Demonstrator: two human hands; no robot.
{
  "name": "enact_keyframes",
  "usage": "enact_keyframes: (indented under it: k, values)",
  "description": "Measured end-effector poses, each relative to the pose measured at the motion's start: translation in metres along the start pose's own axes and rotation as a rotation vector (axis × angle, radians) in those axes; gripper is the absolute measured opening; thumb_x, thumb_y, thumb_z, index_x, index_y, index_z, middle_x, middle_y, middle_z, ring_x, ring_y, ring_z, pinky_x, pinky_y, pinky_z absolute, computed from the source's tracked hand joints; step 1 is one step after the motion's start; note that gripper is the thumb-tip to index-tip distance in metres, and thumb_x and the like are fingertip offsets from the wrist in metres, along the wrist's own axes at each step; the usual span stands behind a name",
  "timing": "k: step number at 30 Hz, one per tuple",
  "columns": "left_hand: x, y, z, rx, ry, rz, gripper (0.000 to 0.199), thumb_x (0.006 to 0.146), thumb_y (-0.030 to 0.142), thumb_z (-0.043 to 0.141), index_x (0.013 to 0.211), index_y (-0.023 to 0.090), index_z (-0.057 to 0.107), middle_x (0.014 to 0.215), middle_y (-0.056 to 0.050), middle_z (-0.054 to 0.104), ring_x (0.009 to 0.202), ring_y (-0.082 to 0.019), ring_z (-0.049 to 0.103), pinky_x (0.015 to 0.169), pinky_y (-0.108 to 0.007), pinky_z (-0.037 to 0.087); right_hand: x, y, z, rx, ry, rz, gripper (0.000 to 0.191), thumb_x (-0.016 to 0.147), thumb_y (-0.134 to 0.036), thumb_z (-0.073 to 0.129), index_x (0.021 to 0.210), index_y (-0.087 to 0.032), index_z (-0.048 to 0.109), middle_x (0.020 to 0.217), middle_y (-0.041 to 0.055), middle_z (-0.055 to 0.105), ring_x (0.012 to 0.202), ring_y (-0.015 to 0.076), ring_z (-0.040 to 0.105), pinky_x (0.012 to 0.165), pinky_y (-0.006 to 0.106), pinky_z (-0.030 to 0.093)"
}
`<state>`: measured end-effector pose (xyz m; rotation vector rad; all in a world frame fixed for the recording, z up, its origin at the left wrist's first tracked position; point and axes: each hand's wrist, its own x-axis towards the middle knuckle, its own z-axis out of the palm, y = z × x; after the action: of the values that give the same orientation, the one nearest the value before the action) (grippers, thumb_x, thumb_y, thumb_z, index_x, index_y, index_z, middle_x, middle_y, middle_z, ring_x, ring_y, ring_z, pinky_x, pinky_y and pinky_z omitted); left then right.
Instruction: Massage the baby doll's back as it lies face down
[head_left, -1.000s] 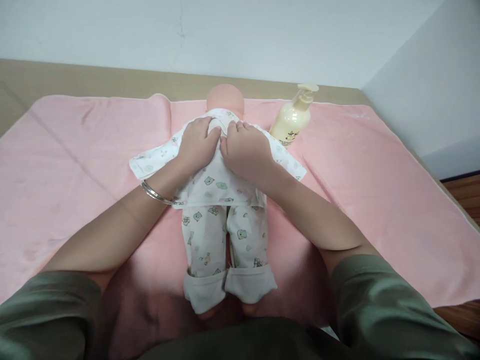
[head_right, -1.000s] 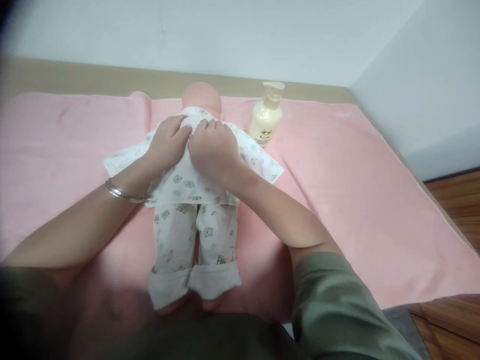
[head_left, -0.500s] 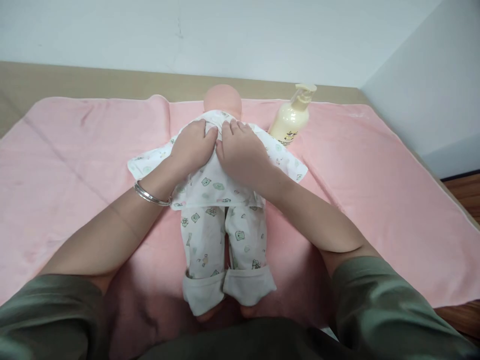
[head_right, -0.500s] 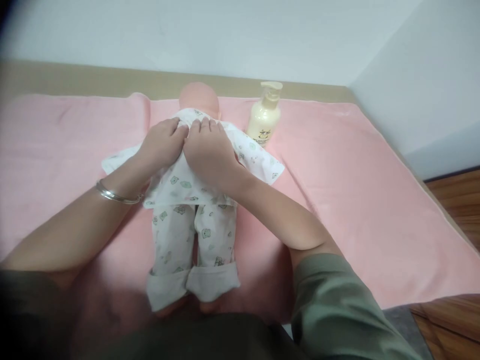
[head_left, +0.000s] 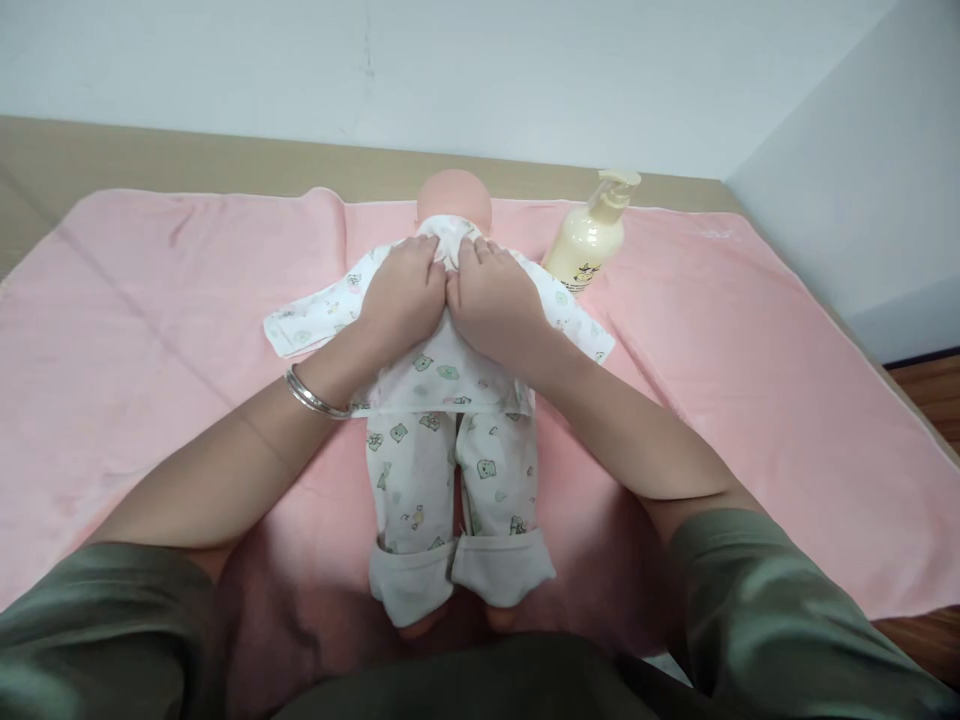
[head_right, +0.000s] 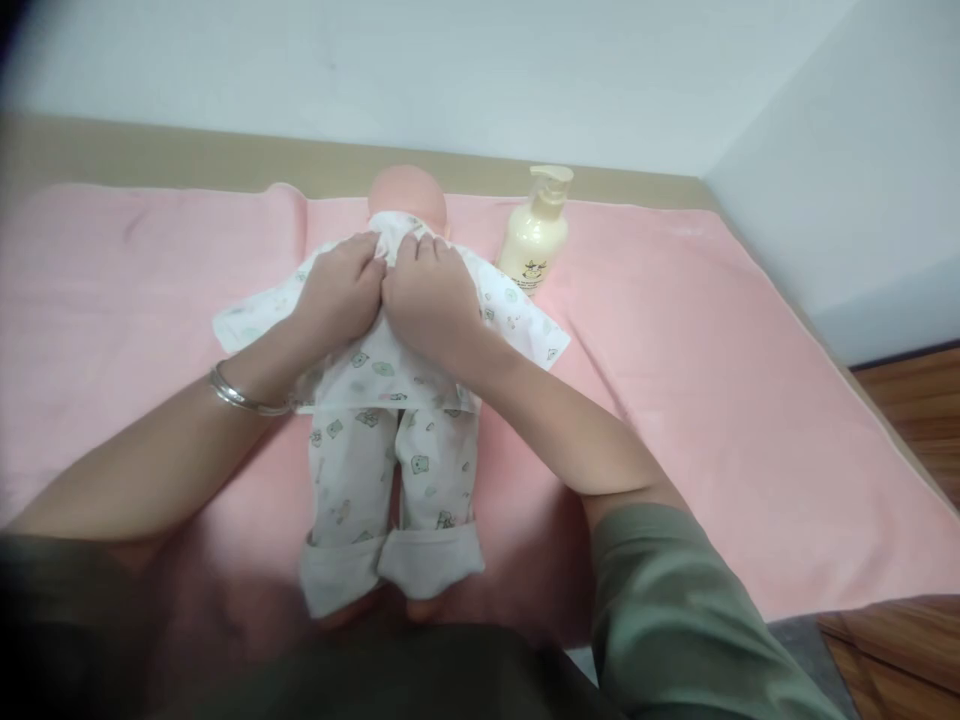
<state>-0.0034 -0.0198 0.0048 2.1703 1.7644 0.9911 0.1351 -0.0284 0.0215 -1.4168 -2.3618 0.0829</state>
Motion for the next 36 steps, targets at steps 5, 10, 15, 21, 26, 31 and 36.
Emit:
enact_keyframes:
  k: [5,10,15,21,26,31,36]
  values:
    - [0.009,0.001,-0.012,-0.017,-0.072,-0.138,0.028,0.095,0.031,0.034,0.084,0.026,0.06,0.107,-0.013,0.073,0.108,-0.031,0.066,0.101,-0.049,0.051,-0.005,-0.008,-0.005,-0.032,-0.023,-0.006,0.053,0.101,-0.023,0.025,0.137,0.002,0.055,0.141,0.0259,0.061,0.14,0.0395,0.053,0.123,0.059,0.04]
    - [-0.005,0.015,-0.005,0.057,-0.037,-0.076,0.033,0.098,0.032,0.03,0.101,0.02,0.06,0.12,-0.017,0.067,0.128,-0.036,0.059,0.118,-0.055,0.04,0.019,0.018,-0.007,0.077,-0.083,0.073,0.058,0.103,-0.033,0.028,0.145,0.002,0.049,0.156,0.0223,0.05,0.149,0.0337,0.046,0.128,0.051,0.037]
    - [-0.011,0.02,-0.004,0.033,-0.02,-0.031,0.028,0.096,0.03,0.035,0.102,0.019,0.061,0.121,-0.015,0.068,0.128,-0.035,0.059,0.12,-0.054,0.039,0.026,0.026,-0.005,0.109,-0.058,0.103,0.061,0.104,-0.036,0.029,0.147,0.004,0.047,0.158,0.0244,0.047,0.151,0.0337,0.044,0.128,0.053,0.035]
    - [0.005,0.003,-0.01,-0.034,-0.028,-0.149,0.023,0.092,0.031,0.037,0.074,0.023,0.049,0.092,-0.012,0.07,0.097,-0.031,0.066,0.095,-0.052,0.054,0.007,0.004,0.0,-0.051,-0.036,0.053,0.064,0.105,-0.035,0.026,0.15,0.009,0.041,0.157,0.0285,0.047,0.152,0.0378,0.042,0.13,0.054,0.032]
    - [0.002,0.003,-0.007,0.013,-0.013,-0.107,0.027,0.096,0.033,0.034,0.08,0.024,0.053,0.099,-0.014,0.07,0.106,-0.033,0.066,0.1,-0.052,0.052,0.001,-0.002,-0.005,-0.07,-0.042,-0.022,0.055,0.103,-0.026,0.027,0.145,0.001,0.048,0.155,0.0229,0.051,0.151,0.0353,0.044,0.13,0.051,0.033]
    - [-0.008,0.007,-0.003,0.022,0.041,-0.007,0.035,0.098,0.041,0.035,0.102,0.023,0.065,0.119,-0.014,0.071,0.129,-0.032,0.06,0.119,-0.048,0.043,0.017,0.02,-0.016,0.117,-0.096,0.04,0.043,0.102,-0.032,0.033,0.126,-0.011,0.061,0.134,0.0166,0.068,0.126,0.0315,0.064,0.109,0.048,0.053]
    - [-0.01,0.003,0.002,-0.018,0.083,-0.027,0.04,0.098,0.038,0.034,0.113,0.022,0.067,0.124,-0.013,0.072,0.128,-0.031,0.061,0.119,-0.049,0.045,0.022,0.024,-0.009,0.069,-0.062,0.087,0.054,0.105,-0.035,0.029,0.141,-0.001,0.053,0.152,0.0218,0.055,0.143,0.0337,0.052,0.124,0.05,0.041]
